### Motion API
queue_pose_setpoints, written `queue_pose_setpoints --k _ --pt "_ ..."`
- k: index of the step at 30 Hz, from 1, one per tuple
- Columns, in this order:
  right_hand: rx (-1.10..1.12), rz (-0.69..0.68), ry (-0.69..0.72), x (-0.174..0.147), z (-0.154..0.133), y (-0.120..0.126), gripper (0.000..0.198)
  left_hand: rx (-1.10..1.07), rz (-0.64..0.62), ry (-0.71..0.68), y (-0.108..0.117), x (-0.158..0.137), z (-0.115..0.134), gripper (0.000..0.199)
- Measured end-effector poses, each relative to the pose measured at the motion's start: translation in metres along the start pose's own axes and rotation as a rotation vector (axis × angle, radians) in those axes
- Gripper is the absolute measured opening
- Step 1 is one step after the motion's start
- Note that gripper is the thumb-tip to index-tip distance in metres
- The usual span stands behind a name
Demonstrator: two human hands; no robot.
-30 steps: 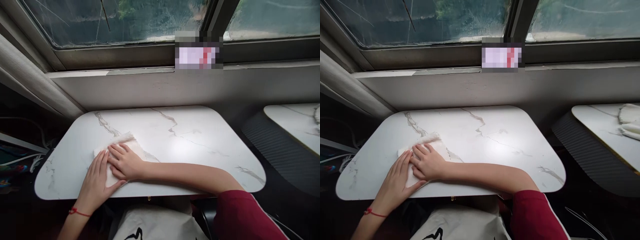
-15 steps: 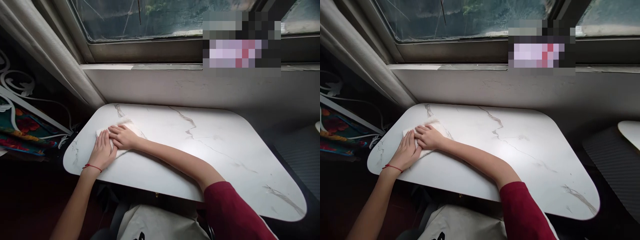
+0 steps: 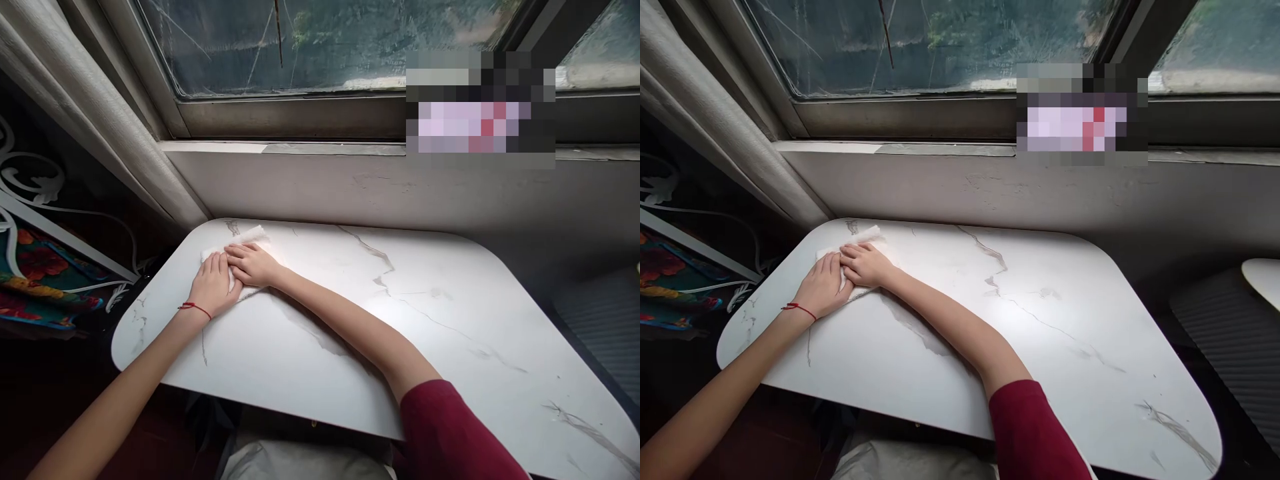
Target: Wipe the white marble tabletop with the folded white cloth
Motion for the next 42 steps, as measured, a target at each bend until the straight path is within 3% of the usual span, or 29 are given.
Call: queue_pose_setpoints --k 12,22,26,30,35,39,42 --pt "-0.065 -0.008 -0.168 0.037 0.052 -0.001 0.043 -0.126 -0.038 -0.050 -0.023 0.067 -0.031 0.075" --pt "-0.107 0.016 -0.213 0.086 0.062 -0.014 0.040 -0.251 -0.099 0.049 -0.031 0.083 -0.079 0.079" --pt "-0.117 0.056 -0.231 0.097 0.046 -0.024 0.039 -0.236 -0.125 0.062 -0.024 0.082 -0.101 0.073" --pt "-0.147 0.101 -0.263 0.083 0.020 -0.028 0.048 -0.217 -0.138 0.047 -0.005 0.078 -0.105 0.059" --pt "-0.128 0.079 -0.288 0.060 -0.019 -0.032 0.068 -0.205 -0.121 0.062 0.018 0.053 -0.084 0.062" --pt "-0.099 -0.001 -0.254 0.047 -0.054 -0.038 0.087 -0.322 -0.125 0.028 0.021 0.018 -0.062 0.068" --pt "-0.124 -0.002 -0.204 0.036 -0.086 -0.041 0.094 -0.348 -0.099 0.024 0.018 -0.016 -0.058 0.071"
Point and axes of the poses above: each hand's wrist, its own x-axis towards the middle knuckle, its own y-axis out of the back of the hand, z = x × y, the point moved 7 cm from there along x, towards the middle knuckle, and after that the axes turned 2 degrees about x, right-handed, at the moved point
